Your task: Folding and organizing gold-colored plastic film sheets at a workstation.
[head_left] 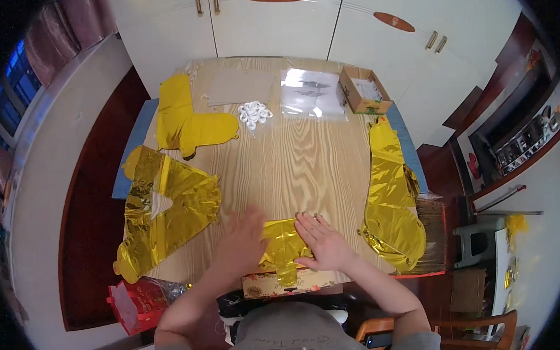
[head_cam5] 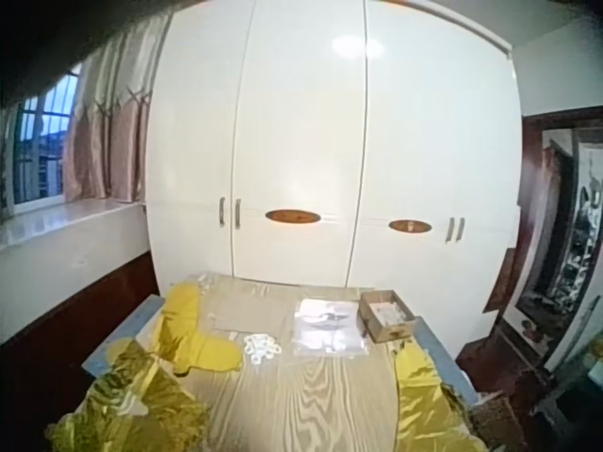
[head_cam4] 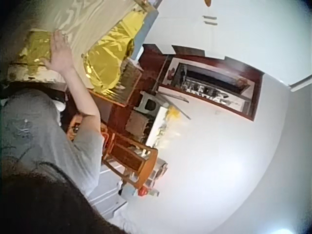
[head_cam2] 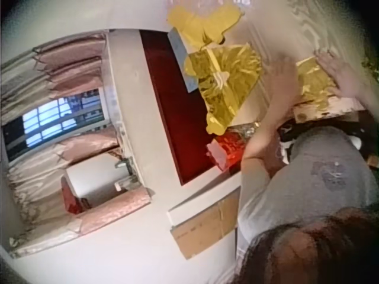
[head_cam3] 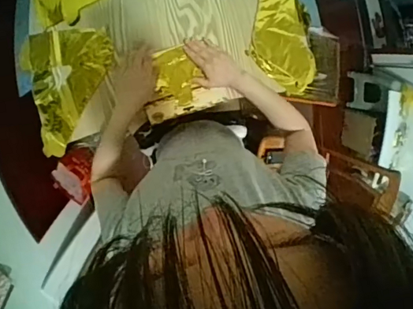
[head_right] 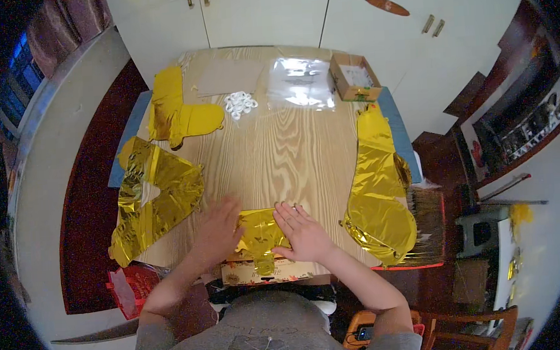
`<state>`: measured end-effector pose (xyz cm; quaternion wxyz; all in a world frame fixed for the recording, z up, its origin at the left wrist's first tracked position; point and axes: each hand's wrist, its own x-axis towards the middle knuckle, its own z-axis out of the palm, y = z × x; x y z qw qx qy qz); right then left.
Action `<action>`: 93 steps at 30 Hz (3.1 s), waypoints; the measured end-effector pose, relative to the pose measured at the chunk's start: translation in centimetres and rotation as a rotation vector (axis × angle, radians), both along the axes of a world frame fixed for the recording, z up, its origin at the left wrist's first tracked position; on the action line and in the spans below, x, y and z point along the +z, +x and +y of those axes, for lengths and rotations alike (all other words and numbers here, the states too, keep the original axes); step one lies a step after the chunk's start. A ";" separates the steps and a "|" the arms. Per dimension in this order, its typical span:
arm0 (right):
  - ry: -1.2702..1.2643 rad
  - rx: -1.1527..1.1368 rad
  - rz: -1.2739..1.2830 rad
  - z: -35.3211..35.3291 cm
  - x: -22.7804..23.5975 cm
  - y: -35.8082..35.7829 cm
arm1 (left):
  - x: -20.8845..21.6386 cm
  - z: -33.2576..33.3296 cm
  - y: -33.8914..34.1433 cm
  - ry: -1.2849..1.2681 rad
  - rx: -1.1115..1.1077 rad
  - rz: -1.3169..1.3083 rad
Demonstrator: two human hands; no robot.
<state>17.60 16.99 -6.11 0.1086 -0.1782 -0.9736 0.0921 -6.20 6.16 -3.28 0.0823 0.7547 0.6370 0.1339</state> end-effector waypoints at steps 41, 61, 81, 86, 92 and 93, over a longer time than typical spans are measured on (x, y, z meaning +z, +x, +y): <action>-0.337 -0.087 0.050 -2.1 1.5 -3.3 | -4.5 5.8 -0.5 -0.005 -0.519 -0.271; -0.266 0.061 0.099 -3.0 -0.2 -2.8 | -4.9 5.7 -0.4 -0.006 -0.494 -0.271; -0.003 0.005 0.277 -2.4 0.5 -4.2 | -4.1 5.8 -0.4 -0.120 -0.482 -0.256; 0.361 0.157 0.218 -1.9 2.3 -4.5 | -4.2 6.0 -0.7 -0.182 -0.498 -0.324; 0.471 0.143 0.165 -2.5 2.8 -4.5 | -4.2 5.9 -0.7 -0.205 -0.493 -0.321; 0.493 0.124 0.160 -2.6 2.8 -4.5 | -4.3 6.0 -0.7 -0.199 -0.498 -0.318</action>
